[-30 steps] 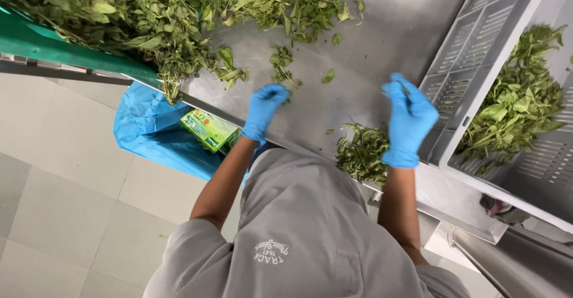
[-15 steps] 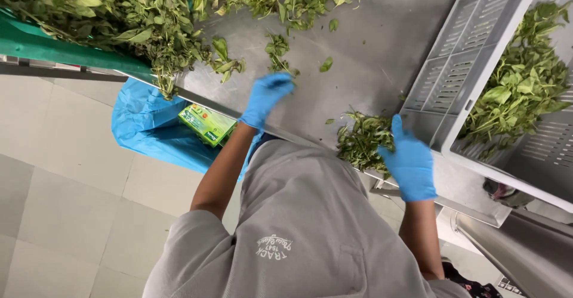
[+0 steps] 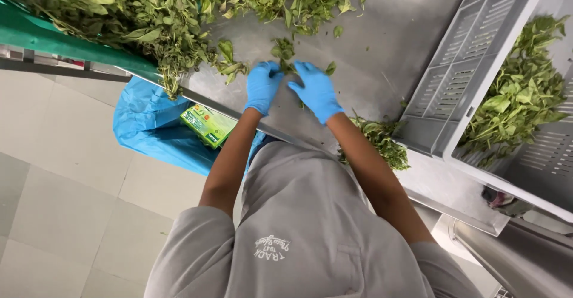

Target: Sorting and picking through fresh green herbs on a production table.

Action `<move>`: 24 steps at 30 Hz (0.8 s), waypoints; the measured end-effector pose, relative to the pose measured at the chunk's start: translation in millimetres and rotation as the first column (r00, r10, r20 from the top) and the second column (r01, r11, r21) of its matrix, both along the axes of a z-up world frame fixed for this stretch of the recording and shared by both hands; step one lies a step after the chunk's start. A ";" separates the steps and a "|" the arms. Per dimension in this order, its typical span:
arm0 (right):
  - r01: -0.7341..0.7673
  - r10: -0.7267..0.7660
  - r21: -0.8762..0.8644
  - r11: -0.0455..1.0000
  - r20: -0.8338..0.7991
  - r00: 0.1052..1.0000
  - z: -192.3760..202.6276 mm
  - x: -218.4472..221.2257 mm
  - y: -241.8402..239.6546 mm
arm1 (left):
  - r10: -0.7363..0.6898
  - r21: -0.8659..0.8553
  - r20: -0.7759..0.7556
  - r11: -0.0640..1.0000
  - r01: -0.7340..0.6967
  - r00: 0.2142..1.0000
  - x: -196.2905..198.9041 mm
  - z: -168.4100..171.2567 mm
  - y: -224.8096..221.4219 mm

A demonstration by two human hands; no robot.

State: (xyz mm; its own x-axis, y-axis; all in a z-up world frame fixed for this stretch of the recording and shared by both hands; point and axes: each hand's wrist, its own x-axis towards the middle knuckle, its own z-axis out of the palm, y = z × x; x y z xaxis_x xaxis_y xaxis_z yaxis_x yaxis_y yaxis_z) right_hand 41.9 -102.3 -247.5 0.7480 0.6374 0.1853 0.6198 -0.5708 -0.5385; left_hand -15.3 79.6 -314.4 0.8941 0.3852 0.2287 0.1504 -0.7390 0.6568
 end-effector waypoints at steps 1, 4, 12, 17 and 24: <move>-0.034 0.034 -0.008 0.999 0.021 0.999 -24.4 6.0 10.8 | -0.074 -0.203 0.000 0.977 0.073 0.997 -3.5 -13.3 2.0; -0.023 0.023 0.024 0.999 -0.036 0.999 -55.2 5.5 10.4 | 0.004 -0.317 -0.098 0.948 -0.035 0.995 -16.7 0.8 0.1; 0.585 0.056 0.539 0.606 -0.762 0.645 30.9 -27.8 -63.8 | 0.167 -0.780 0.051 0.623 -0.065 0.985 -35.9 -26.1 15.8; 0.674 0.076 0.533 0.511 -0.809 0.583 84.2 -48.8 -96.4 | -0.043 -0.074 0.061 0.996 0.047 0.997 -24.8 61.6 6.3; 0.663 0.051 0.514 0.544 -0.809 0.585 108.4 -70.5 -111.4 | -0.253 -0.845 0.208 0.440 0.304 0.945 -13.5 163.2 -42.4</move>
